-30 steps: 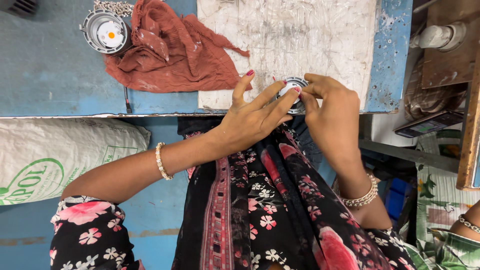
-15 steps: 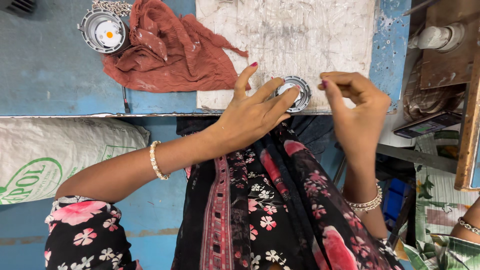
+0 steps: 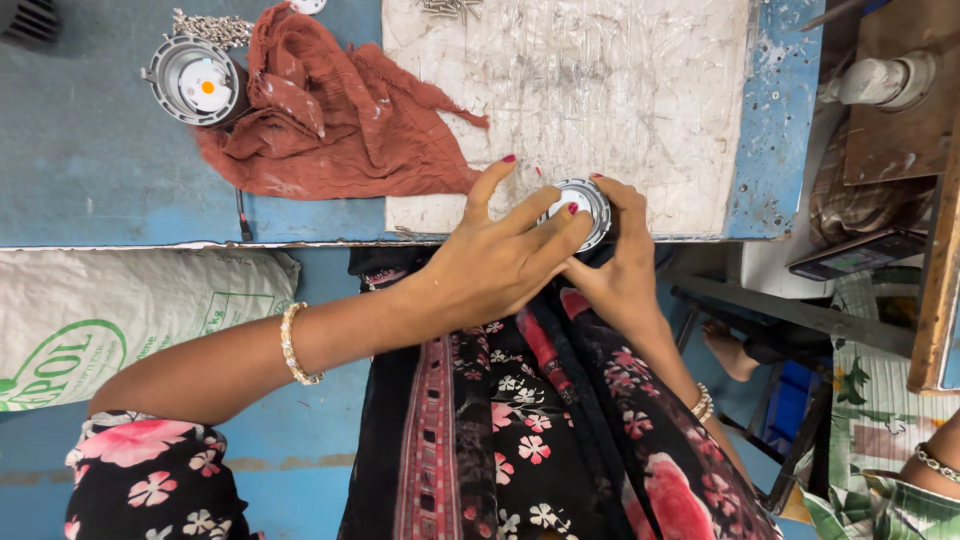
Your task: The person assembles LED light fixtures by hand, placing a white circular diffuser onto a metal housing and securing it with a power drill. The person handles multiple components including screws and housings on a blue workbench.
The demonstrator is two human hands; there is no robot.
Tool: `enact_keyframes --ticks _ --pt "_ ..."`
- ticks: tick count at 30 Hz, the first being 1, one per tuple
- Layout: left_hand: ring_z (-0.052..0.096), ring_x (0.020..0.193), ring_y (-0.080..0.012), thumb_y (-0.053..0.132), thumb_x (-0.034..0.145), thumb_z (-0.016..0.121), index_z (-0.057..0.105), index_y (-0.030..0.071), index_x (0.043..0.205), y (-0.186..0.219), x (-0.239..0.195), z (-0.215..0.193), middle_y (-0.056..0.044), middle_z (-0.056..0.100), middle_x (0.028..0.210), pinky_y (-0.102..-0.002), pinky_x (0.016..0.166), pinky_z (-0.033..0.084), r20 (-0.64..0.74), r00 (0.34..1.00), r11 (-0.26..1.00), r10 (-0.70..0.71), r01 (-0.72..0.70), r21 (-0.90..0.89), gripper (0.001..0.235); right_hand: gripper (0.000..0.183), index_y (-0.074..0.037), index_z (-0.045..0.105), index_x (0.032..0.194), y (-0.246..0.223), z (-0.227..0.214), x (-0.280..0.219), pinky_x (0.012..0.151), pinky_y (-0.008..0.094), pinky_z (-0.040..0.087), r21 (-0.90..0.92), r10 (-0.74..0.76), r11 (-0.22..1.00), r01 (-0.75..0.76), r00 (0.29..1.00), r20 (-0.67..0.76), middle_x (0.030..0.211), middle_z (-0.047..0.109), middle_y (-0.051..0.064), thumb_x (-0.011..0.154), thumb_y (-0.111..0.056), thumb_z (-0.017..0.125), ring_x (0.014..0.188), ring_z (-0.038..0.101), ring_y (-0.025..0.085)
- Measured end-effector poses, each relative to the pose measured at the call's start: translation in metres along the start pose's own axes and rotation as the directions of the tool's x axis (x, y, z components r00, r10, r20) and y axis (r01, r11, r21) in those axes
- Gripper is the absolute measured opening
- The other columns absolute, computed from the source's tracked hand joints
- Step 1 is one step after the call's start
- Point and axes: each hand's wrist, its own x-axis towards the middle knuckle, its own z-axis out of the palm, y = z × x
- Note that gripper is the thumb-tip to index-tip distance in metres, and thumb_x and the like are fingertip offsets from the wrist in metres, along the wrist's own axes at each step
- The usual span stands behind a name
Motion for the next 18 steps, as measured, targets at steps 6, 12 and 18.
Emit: enact_keyframes --ticks 6,12,18 --pt "0.056 0.133 -0.0243 0.013 0.097 0.064 0.055 0.003 0.132 0.007 -0.004 0.002 -0.007 0.07 0.124 -0.061 0.118 0.022 -0.018 1.0 0.999 -0.014 0.015 0.04 0.038 0.082 -0.002 0.04 0.141 0.011 0.015 -0.011 0.102 0.039 0.052 -0.049 -0.063 0.997 0.059 0.993 -0.096 0.132 0.051 0.018 0.078 -0.01 0.092 0.119 0.06 0.032" --pt "0.056 0.133 -0.0212 0.016 0.1 0.064 0.058 0.005 0.135 -0.01 -0.004 -0.001 -0.005 0.072 0.124 -0.059 0.119 0.024 0.005 0.996 0.993 0.091 -0.091 0.076 0.036 0.088 -0.002 0.037 0.141 0.023 0.002 -0.006 0.102 0.04 0.051 -0.035 -0.099 0.994 0.099 0.995 0.003 0.13 0.051 0.019 0.072 -0.009 0.093 0.118 0.06 0.032" --pt "0.056 0.131 -0.021 0.028 0.103 0.066 0.057 0.006 0.138 -0.029 0.002 -0.005 -0.003 0.072 0.117 -0.06 0.116 0.025 0.038 0.982 0.982 0.187 -0.185 -0.046 0.042 0.083 -0.004 0.038 0.138 0.024 -0.005 -0.003 0.104 0.039 0.051 0.083 -0.087 0.993 0.081 0.994 0.068 0.134 0.05 0.018 0.075 -0.008 0.092 0.121 0.06 0.03"
